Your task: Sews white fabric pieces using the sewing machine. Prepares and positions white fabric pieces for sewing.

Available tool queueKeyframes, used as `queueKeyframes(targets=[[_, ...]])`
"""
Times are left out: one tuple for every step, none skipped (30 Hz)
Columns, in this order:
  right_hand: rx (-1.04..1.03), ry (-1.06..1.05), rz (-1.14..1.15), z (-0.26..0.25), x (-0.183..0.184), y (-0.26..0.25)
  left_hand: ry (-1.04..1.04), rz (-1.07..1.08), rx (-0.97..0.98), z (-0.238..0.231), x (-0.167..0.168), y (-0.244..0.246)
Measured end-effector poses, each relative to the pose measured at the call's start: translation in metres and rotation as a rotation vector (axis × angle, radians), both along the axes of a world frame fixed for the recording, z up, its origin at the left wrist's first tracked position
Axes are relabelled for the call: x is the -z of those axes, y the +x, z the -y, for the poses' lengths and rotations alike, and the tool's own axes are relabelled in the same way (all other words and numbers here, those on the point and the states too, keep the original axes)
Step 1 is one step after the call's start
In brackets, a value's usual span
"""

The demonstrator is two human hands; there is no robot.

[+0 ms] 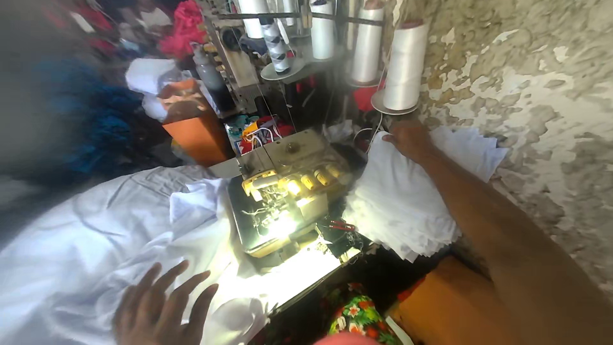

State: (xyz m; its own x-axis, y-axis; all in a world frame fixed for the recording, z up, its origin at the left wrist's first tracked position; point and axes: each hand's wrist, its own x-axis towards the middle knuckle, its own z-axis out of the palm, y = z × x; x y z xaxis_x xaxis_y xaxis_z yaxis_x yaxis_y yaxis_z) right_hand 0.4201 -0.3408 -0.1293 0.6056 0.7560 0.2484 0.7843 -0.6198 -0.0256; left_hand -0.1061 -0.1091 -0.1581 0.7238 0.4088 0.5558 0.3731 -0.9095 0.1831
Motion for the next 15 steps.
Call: queueKeyframes(targets=[[-0.036,0.005,0.043,0.002,0.003,0.002,0.001,0.000,0.007,0.001,-0.001,0.002],[-0.058,0.007,0.060,0.003,0.004,0.004,0.002,0.003,0.012,0.001,-0.002,0.002],[-0.076,0.026,0.060,0.005,0.003,0.006,0.005,0.009,0.017,0.001,-0.002,0.003],[-0.089,0.065,0.033,0.007,0.000,0.007,0.003,0.012,0.025,0.001,-0.003,0.002],[-0.091,0.115,-0.019,0.008,-0.007,0.007,-0.010,0.017,0.038,0.001,-0.004,0.001],[-0.083,0.161,-0.102,0.008,-0.020,0.004,-0.040,0.023,0.061,0.001,-0.005,-0.001],[-0.088,0.198,-0.200,0.008,-0.036,-0.001,-0.079,0.034,0.084,0.000,-0.007,-0.002],[-0.106,0.211,-0.313,0.006,-0.054,-0.010,-0.124,0.049,0.111,0.000,-0.009,-0.002],[-0.138,0.192,-0.439,0.004,-0.072,-0.021,-0.179,0.068,0.140,0.000,-0.011,-0.001],[-0.173,0.144,-0.554,0.003,-0.089,-0.036,-0.236,0.088,0.169,0.002,-0.013,0.002],[-0.214,0.086,-0.646,0.000,-0.104,-0.052,-0.299,0.106,0.200,0.006,-0.017,0.006],[-0.258,0.035,-0.736,-0.003,-0.118,-0.072,-0.366,0.122,0.237,0.010,-0.022,0.011],[-0.319,-0.006,-0.801,-0.007,-0.132,-0.094,-0.430,0.134,0.276,0.016,-0.030,0.018],[-0.423,-0.047,-0.843,-0.011,-0.145,-0.116,-0.485,0.154,0.326,0.022,-0.038,0.026],[-0.567,-0.074,-0.868,-0.014,-0.154,-0.136,-0.529,0.172,0.388,0.028,-0.046,0.034]])
